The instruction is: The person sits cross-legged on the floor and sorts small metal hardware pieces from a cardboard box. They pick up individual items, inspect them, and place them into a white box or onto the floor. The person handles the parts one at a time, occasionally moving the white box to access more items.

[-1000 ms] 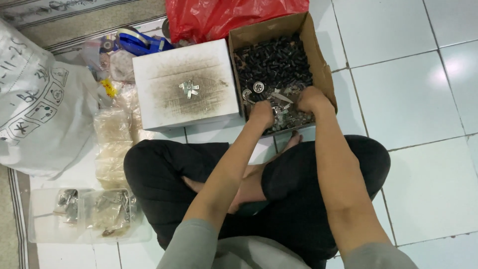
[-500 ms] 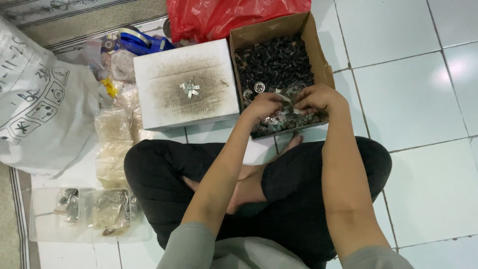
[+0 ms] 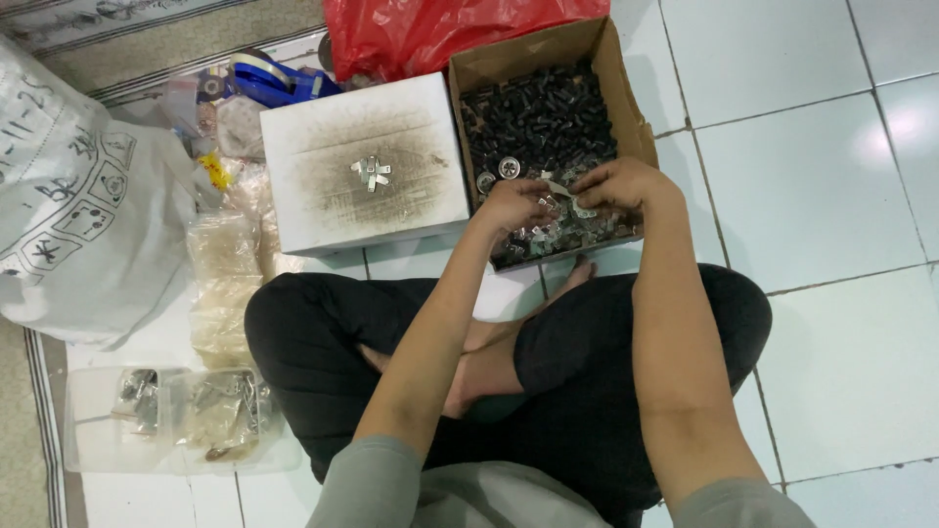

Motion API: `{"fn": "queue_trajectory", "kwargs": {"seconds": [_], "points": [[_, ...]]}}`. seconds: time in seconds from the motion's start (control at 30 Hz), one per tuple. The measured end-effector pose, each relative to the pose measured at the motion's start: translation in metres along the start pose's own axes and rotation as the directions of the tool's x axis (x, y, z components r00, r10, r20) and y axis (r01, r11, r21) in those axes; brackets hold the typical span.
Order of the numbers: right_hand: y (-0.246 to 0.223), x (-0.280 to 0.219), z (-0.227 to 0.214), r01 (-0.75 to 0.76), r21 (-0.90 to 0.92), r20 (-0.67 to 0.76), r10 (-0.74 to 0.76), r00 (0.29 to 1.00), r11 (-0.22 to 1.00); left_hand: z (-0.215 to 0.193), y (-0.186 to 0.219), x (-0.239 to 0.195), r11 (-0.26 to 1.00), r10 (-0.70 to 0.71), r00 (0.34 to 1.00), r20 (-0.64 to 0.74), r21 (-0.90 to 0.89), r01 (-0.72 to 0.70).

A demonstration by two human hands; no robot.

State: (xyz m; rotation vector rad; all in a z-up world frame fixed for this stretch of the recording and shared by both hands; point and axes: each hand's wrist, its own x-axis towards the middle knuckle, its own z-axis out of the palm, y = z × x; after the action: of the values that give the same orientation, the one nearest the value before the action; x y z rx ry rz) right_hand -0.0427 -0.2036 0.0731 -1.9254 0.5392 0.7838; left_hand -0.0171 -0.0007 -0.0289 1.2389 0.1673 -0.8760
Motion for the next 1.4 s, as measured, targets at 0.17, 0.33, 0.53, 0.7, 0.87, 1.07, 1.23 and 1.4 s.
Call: {"fn": "queue_trajectory", "kwargs": {"seconds": [0.17,0.33,0.53,0.7,0.87,1.07,1.23,1.4], "points": [[0.0,-0.001,0.0,0.062,0.095,-0.016,-0.061,0.998,0.994,-0.003,-0.008,0.011,1.0,0.026,0.999,0.025,-0.012,-0.026],[-0.003,-0.003,0.001,0.1,0.201,-0.009,-0.1,0.995,0.974,0.0,-0.005,0.004,0.999,0.023,0.998,0.063,-0.045,-0.021],[-0.013,-0.004,0.007,0.126,0.112,-0.03,-0.124,0.992,0.986,0.005,-0.002,0.006,0.995,0.057,0.996,0.064,-0.081,-0.052],[-0.007,0.015,0.013,0.153,0.044,-0.071,-0.15,0.986,0.987,-0.005,-0.022,0.039,0.947,-0.01,0.998,0.061,-0.32,0.029],[-0.024,-0.01,0.016,0.191,-0.006,-0.068,-0.191,0.979,0.982,0.02,0.016,-0.007,0.933,-0.055,0.998,0.031,-0.353,0.063],[-0.01,0.01,0.014,0.228,-0.006,-0.089,-0.228,0.97,0.974,0.02,-0.001,0.006,0.94,-0.02,0.999,-0.035,-0.34,0.007],[-0.009,0.017,0.014,0.22,0.113,-0.09,-0.21,0.974,0.969,0.018,-0.003,0.01,0.941,-0.033,0.999,-0.04,-0.339,0.018],[-0.014,0.008,0.019,0.205,0.195,-0.119,-0.184,0.976,0.959,0.005,-0.027,0.041,0.916,-0.051,0.998,-0.033,-0.4,0.034]]}}
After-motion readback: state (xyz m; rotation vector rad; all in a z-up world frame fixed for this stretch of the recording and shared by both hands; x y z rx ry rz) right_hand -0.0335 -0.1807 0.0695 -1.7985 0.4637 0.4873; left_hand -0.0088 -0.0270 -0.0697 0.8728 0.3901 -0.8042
